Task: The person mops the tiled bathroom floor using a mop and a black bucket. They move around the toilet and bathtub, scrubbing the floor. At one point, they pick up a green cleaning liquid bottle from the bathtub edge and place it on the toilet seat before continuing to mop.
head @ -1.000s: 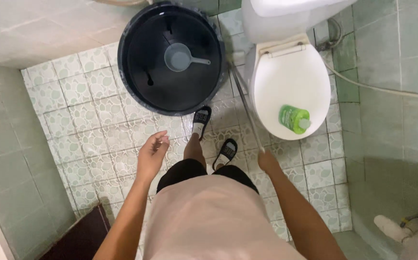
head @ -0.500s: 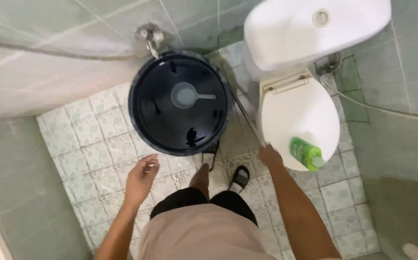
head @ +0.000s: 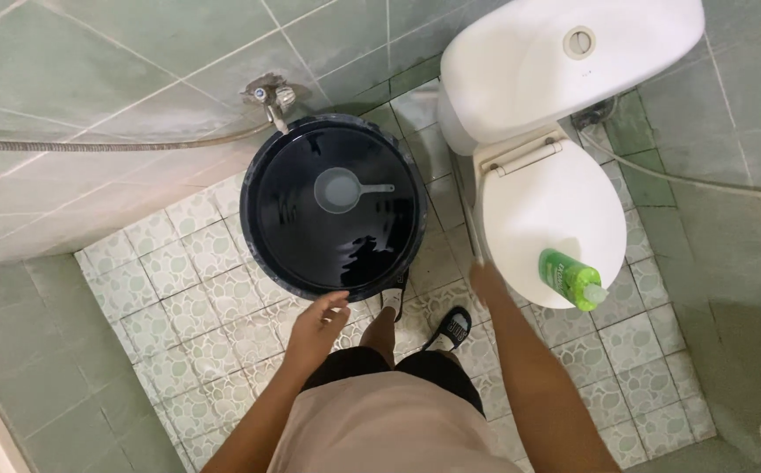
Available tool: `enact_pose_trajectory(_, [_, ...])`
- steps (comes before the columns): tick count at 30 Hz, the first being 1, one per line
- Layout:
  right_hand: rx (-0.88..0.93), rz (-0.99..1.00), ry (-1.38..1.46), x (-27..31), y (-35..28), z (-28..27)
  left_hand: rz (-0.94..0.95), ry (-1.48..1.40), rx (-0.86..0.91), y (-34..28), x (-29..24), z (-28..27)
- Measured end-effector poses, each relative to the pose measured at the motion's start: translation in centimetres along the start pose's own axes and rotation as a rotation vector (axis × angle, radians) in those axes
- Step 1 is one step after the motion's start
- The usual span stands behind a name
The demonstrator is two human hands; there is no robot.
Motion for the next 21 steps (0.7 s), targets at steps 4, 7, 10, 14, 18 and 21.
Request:
enact_pose_trajectory(4, [0.011, 0.221, 0.331, -0.9, 6.9, -8.5, 0.059, 0.123, 0.115, 0.5, 0.4, 3.5])
enact_pose_trajectory(7, [0.083, 0.39, 0.776, 2.2, -0.3, -16.1, 0.047, 0.19, 0.264, 0.7, 0.0, 5.8])
enact_pose_trajectory(10, [0.124, 0.4, 0.864, 2.0, -3.7, -6.2, 0.013, 0.366, 0.415, 3.3, 3.2, 8.3])
enact_pose_trajectory(14, [-0.068, 0.269, 0.325, 4.4, -15.4, 8.9, 0.017, 0.603, 0.517, 5.7, 5.5, 9.5])
enact_pose_trajectory(18, [-0.338, 0.281, 0.25, 10.1, -31.1, 16.9, 0.02, 0.806, 0.634, 12.5, 15.9, 9.6])
enact_pose_trajectory(21, [0.265, 0.819, 0.886, 13.8, -41.7, 11.5, 0.007, 1.112, 0.547, 15.4, 18.5, 8.9])
Point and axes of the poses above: each hand's wrist, its own y-axis towards the middle knuckle, its own z-axis out of the palm, x = y × z, the point moved 4 cm from there along y, towards the middle knuckle, and after that the axes turned 3 degrees about -y, right-handed, at the moved point
